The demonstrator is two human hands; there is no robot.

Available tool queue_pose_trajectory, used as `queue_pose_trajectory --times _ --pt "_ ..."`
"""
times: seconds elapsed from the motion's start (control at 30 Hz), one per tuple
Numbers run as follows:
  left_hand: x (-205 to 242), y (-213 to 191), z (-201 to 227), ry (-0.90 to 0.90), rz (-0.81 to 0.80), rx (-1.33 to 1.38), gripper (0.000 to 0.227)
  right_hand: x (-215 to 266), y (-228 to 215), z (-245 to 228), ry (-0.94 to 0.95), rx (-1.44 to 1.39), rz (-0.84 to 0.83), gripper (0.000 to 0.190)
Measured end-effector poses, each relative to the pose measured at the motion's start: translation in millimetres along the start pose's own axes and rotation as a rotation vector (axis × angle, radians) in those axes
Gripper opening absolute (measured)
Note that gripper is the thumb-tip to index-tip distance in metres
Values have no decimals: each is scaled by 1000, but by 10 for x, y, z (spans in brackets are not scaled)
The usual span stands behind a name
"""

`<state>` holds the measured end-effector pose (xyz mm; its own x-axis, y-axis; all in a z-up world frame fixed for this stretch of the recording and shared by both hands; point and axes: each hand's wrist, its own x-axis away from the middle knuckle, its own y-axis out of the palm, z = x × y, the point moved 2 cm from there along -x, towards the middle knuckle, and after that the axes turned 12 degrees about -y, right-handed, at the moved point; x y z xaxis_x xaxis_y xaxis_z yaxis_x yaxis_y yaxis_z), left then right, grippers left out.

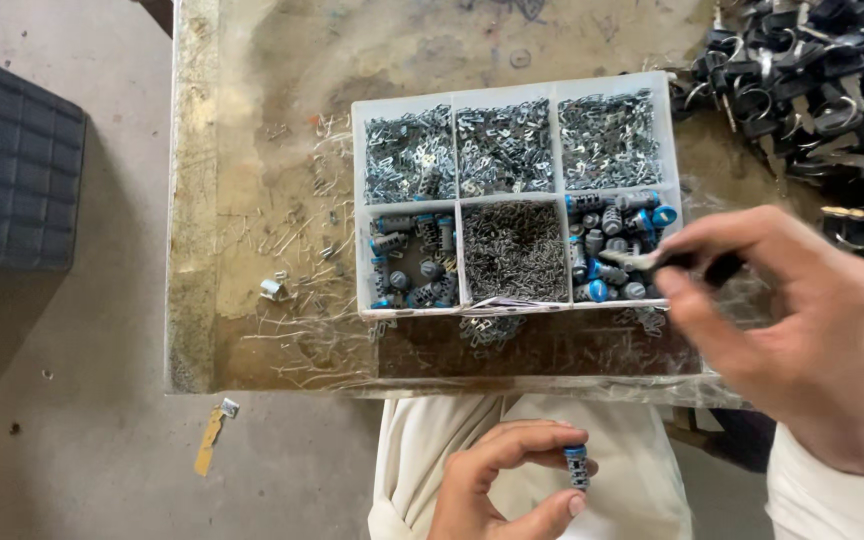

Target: The person repeatedly picks small metal clips from a compartmentalized tray and attaches them to cylindrical metal components with blue ends. The person handles the components one at a time, rotating them to fit the clips, and places the finished units back into the tray.

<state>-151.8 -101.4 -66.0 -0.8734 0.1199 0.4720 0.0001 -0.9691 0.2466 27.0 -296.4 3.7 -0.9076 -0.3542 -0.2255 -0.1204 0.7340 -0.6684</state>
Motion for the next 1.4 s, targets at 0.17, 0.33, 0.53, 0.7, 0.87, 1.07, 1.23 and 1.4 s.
queue_pose_trajectory --times 0.17,0.33,0.53,0.7,0.87,1.07,1.23,1.4 --pt "1 3 4 -113 16 76 46 -185 127 -430 -455 299 -7 22" --pt "-9 -24 37 -107 8 43 46 -62 165 -383 -455 356 72 24" --pt "-42 -80 100 -81 45 -4 47 349 107 -300 -232 255 211 15" --pt "-12 -228 109 -53 123 69 49 684 577 -447 -157 101 64 23" --pt "25 -383 114 -80 283 167 50 647 894 -512 -372 170 -16 35" --pt "16 -419 137 -104 280 233 48 579 916 -579 -431 215 -43 36" --pt "-26 -338 76 -205 198 274 48 677 906 -490 -380 139 5 25" --pt "-57 -238 64 -153 126 349 52 896 896 -424 -207 -153 81 23"
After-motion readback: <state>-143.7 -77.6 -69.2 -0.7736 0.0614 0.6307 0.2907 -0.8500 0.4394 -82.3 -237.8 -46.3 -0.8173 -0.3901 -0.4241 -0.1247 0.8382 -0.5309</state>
